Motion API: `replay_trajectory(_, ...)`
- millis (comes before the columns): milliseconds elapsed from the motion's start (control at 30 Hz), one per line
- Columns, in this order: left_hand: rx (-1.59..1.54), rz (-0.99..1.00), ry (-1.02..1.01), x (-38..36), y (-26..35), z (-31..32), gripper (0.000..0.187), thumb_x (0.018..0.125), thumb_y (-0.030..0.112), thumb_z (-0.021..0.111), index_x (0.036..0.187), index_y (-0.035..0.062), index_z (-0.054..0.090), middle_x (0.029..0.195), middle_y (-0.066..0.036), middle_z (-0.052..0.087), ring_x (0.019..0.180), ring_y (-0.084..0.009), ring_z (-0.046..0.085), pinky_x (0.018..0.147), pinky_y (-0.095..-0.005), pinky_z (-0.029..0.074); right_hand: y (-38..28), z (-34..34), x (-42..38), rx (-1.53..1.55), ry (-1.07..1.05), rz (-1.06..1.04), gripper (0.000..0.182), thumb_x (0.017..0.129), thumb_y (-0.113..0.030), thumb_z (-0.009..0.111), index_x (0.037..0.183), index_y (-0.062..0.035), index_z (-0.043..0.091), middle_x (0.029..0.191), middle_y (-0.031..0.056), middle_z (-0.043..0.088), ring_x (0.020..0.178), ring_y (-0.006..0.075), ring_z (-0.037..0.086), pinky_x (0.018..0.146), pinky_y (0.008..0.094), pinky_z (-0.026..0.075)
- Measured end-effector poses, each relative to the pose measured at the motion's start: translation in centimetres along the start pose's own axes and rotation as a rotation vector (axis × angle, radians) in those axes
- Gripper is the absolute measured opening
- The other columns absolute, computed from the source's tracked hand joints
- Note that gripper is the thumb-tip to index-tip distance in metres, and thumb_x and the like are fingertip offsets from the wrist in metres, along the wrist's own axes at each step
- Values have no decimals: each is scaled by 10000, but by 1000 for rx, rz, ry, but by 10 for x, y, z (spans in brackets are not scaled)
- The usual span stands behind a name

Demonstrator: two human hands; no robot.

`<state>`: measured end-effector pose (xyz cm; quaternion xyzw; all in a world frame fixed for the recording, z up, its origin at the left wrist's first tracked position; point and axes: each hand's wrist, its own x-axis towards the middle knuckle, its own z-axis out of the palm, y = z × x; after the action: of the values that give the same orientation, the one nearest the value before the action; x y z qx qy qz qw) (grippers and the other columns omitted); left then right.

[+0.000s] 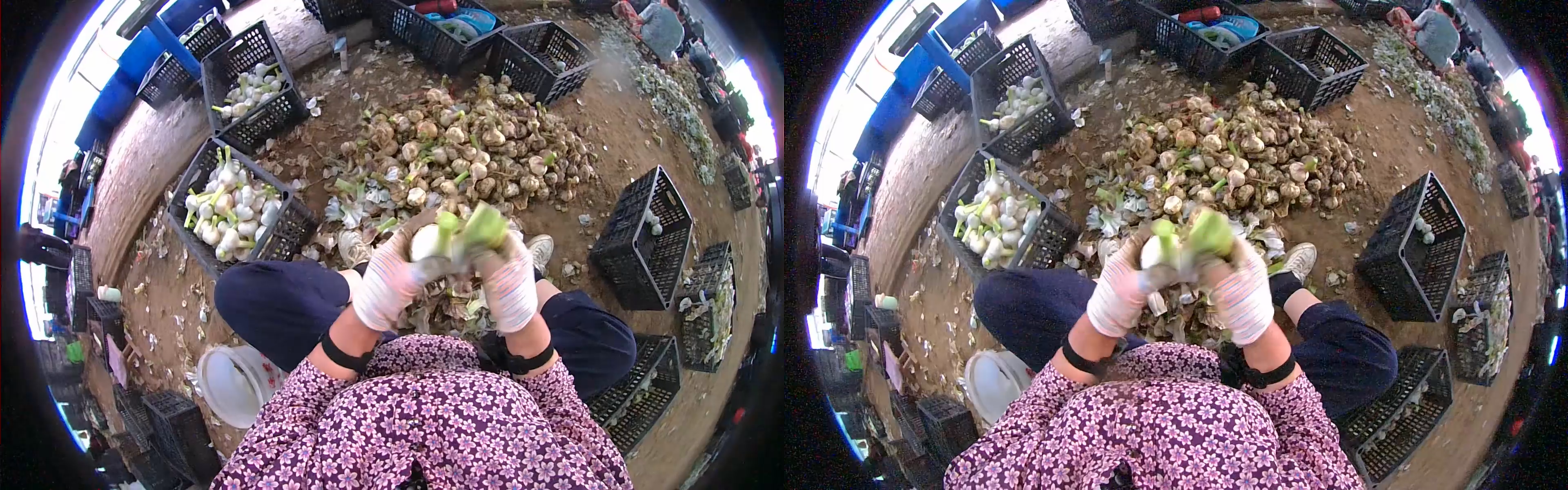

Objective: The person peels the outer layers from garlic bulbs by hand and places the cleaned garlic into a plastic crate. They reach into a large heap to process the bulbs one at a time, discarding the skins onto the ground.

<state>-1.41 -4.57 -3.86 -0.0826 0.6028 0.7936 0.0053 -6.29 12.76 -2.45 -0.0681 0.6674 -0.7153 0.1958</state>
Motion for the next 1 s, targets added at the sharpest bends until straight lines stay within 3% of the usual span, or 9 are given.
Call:
replay_trajectory(100, -439, -215, -328, 1, 0, -23, 902, 716, 427, 827, 1405, -3, 436, 1257, -126, 609, 1114, -222, 616, 968, -344, 489, -9, 8, 0, 493, 93, 110, 267, 876, -78, 526, 1123, -19, 612, 924, 47, 655, 723, 128, 640, 595, 229, 517)
replay_trajectory(267, -287, -175, -167, 11, -2, -33, 794, 841, 473, 705, 1404, -22, 443, 1263, -130, 612, 1117, -231, 616, 975, -339, 480, -5, 1, -2, 339, 66, 73, 256, 875, -67, 551, 1118, -9, 609, 923, 45, 656, 755, 124, 634, 664, 254, 528)
replay_trajectory(367, -96, -148, -14, 11, -12, -32, 462, 967, 414, 566, 1191, 14, 624, 1031, -78, 675, 847, -127, 651, 814, -252, 513, 4, 5, -5, -20, -97, -155, 242, 857, -11, 591, 1099, 5, 604, 917, 41, 655, 778, 107, 622, 691, 241, 514)
replay_trajectory(500, -318, -171, 50, 8, -13, -35, 549, 913, 430, 653, 1226, -19, 616, 1010, -93, 695, 888, -154, 668, 732, -266, 544, -3, -7, 9, 256, -8, 47, 273, 861, -8, 569, 1132, 5, 602, 979, 100, 680, 737, 163, 657, 609, 245, 523)
replay_trajectory(667, -426, -94, 6, 9, -6, -39, 667, 863, 415, 726, 1362, 30, 510, 1045, -70, 662, 804, -124, 653, 499, -223, 493, 25, -52, 21, -886, -54, 105, 487, 849, -167, 691, 1252, 48, 523, 1000, 189, 676, 790, 263, 676, 705, 336, 558)
replay_trajectory(733, -397, -104, -41, 11, -7, -38, 769, 830, 460, 753, 1410, 49, 459, 1087, -54, 640, 793, -99, 628, 520, -209, 480, 21, -42, 14, -1041, -221, -41, 618, 800, -255, 781, 1295, 23, 536, 1058, 202, 665, 856, 309, 673, 816, 349, 548)
replay_trajectory(867, -216, -69, -17, 10, -4, -24, 1007, 692, 640, 792, 1431, 53, 441, 1090, -23, 598, 874, -87, 587, 685, -224, 507, 6, 2, 5, 55, -235, 145, 559, 818, -201, 754, 1312, -29, 557, 1050, 193, 691, 944, 282, 694, 842, 342, 539)
replay_trajectory(900, -171, -43, -50, 9, 5, -19, 1027, 687, 670, 771, 1437, 55, 435, 1095, -22, 590, 898, -102, 590, 732, -241, 511, 5, 7, 11, -408, -164, -138, 478, 832, -166, 727, 1262, -7, 594, 1052, 191, 702, 968, 248, 696, 829, 340, 545)
replay_trajectory(1000, -107, -70, -117, 3, 0, -22, 1033, 708, 709, 724, 1444, 48, 427, 1154, -81, 563, 1032, -186, 577, 891, -321, 493, 13, 19, 15, -474, -82, -36, 405, 835, -188, 690, 1186, 6, 638, 1000, 195, 707, 904, 290, 709, 788, 349, 556)
